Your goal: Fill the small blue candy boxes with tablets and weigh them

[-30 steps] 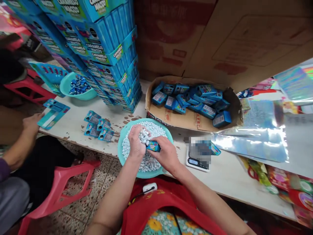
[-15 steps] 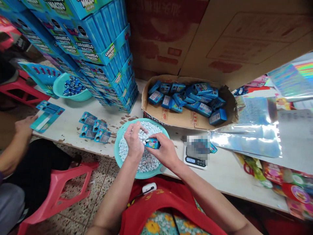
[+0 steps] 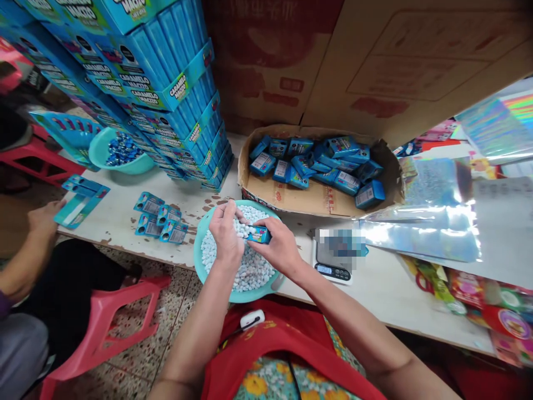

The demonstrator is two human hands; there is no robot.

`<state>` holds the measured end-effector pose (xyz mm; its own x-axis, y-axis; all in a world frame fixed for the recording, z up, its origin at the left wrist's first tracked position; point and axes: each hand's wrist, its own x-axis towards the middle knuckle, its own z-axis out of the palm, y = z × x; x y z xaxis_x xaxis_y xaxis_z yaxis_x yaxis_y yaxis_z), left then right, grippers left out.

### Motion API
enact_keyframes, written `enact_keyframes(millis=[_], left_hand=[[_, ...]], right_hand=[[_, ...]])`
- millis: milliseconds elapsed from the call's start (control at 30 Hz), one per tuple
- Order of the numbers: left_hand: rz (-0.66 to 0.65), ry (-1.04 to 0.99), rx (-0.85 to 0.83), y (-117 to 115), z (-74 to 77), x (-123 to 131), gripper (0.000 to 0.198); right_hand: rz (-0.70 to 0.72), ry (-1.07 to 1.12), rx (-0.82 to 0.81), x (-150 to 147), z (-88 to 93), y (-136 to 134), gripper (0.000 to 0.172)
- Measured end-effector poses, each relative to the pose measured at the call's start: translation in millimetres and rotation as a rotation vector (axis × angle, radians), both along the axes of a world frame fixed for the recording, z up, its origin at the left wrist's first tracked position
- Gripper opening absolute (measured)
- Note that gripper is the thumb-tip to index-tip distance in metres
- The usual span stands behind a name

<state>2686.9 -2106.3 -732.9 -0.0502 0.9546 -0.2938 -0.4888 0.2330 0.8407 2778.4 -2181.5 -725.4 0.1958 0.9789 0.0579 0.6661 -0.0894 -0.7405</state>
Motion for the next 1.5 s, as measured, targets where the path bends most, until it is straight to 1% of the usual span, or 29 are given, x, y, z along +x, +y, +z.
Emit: enact_keyframes(millis=[100, 233, 333, 500, 667, 733, 800, 900, 1067, 1233, 1300, 1333, 1367, 1400, 1433, 1467, 1500], left_hand=[[-0.022, -0.006, -0.020, 0.2, 5.0, 0.3, 0.033], [-0.010, 0.042, 0.053, 1.6, 11.6, 1.7, 0.032], [-0.023, 0.019, 0.046, 2.2, 14.1, 1.4, 0.031], [-0.065, -0.005, 0.012, 3.4, 10.4, -1.3, 0.027], [-0.048, -0.030, 0.038, 3.7, 4.8, 0.5, 0.023], [-0.099, -0.037, 0.031, 2.4, 4.6, 1.6, 0.027], [-0.145, -0.029, 0.009, 0.8, 5.8, 2.1, 0.034], [-0.161, -0.034, -0.010, -1.2, 9.6, 1.8, 0.043], [-0.155, -0.057, 0.069, -5.5, 16.0, 1.8, 0.043], [-0.238, -0.066, 0.146, -9.7, 28.0, -3.1, 0.043], [-0.191, -0.071, 0.195, -4.3, 30.2, -10.3, 0.045], [-0.151, -0.058, 0.223, 0.6, 27.4, -14.8, 0.046], [-0.115, -0.018, 0.254, 6.4, 21.0, -19.3, 0.047], [-0.104, 0.058, 0.287, 12.3, 10.7, -23.2, 0.046], [-0.128, 0.168, 0.314, 17.5, -3.1, -26.1, 0.043], [-0.187, 0.301, 0.335, 21.3, -19.5, -27.4, 0.038], [-0.281, 0.446, 0.354, 23.0, -37.1, -26.9, 0.031]], right_hand=[[-0.023, 0.034, -0.002, -0.9, 2.8, 0.0, 0.027], [-0.057, 0.047, 0.011, -3.6, 6.6, 0.4, 0.028], [-0.053, 0.060, 0.009, -5.2, 7.4, 0.5, 0.028], [-0.062, 0.052, 0.005, -6.0, 2.9, -1.4, 0.029], [-0.072, 0.040, 0.012, -3.1, -0.2, -2.2, 0.028], [-0.076, 0.038, 0.017, -1.8, -0.4, -2.1, 0.028], [-0.074, 0.032, 0.012, -0.9, -0.5, -2.4, 0.029], [-0.073, 0.025, 0.009, 0.0, 0.3, -4.0, 0.029], [-0.087, 0.065, 0.044, -1.4, 2.4, -4.0, 0.028], [-0.108, 0.162, 0.053, -3.8, 3.9, -1.6, 0.028], [-0.114, 0.231, 0.055, 0.4, 8.6, -6.3, 0.030], [-0.122, 0.264, 0.052, 4.1, 11.7, -10.3, 0.031], [-0.138, 0.291, 0.047, 8.7, 14.9, -15.1, 0.033], [-0.158, 0.309, 0.041, 13.9, 17.7, -20.4, 0.035], [-0.179, 0.317, 0.032, 19.3, 20.0, -25.7, 0.036], [-0.201, 0.316, 0.022, 24.5, 21.5, -30.8, 0.036], [-0.219, 0.307, 0.015, 29.1, 22.3, -35.4, 0.035]])
